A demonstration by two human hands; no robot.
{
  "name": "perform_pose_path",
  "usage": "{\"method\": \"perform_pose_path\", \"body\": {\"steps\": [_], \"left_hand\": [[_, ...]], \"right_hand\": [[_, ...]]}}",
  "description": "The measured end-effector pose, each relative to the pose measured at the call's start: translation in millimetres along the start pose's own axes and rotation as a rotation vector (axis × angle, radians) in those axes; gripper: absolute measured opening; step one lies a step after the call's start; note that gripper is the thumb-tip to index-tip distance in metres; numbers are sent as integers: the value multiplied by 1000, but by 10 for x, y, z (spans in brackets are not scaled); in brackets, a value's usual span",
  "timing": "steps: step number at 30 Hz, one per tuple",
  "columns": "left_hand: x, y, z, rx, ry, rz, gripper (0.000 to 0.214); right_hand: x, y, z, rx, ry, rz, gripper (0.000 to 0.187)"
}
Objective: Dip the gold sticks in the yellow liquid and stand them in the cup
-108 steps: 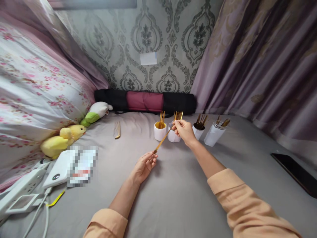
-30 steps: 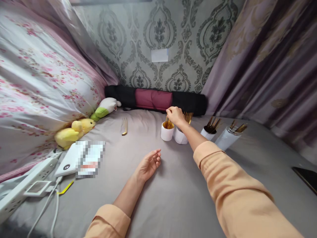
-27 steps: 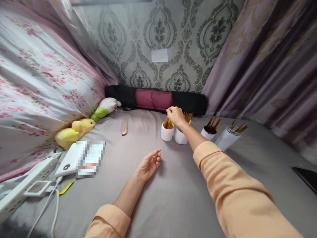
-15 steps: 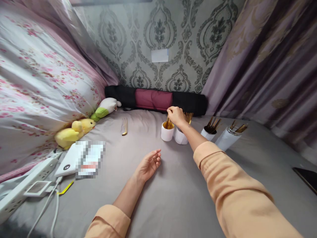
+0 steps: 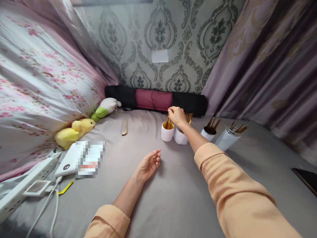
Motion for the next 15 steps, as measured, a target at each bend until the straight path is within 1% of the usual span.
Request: {"method": "perform_pose_path", "body": {"steps": [5, 10, 15], "left_hand": [[1, -2, 3, -9, -4, -1, 20], [-2, -3, -3, -13, -4, -6, 19], [-7, 4, -12, -13, -4, -7, 17]], "right_hand": [[-22, -62, 40, 11, -15, -22, 27], [-62, -161, 72, 72, -33, -60, 26], [-140, -249, 54, 124, -4, -76, 27]]}}
Point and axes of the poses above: each hand's wrist, its own x-axis towards the middle knuckle, its own y-axis out of the palm, z = x × y, the point moved 9 cm from there along x, towards the middle knuckle, and after that the axes turned 11 degrees about y, right-handed, at the moved point
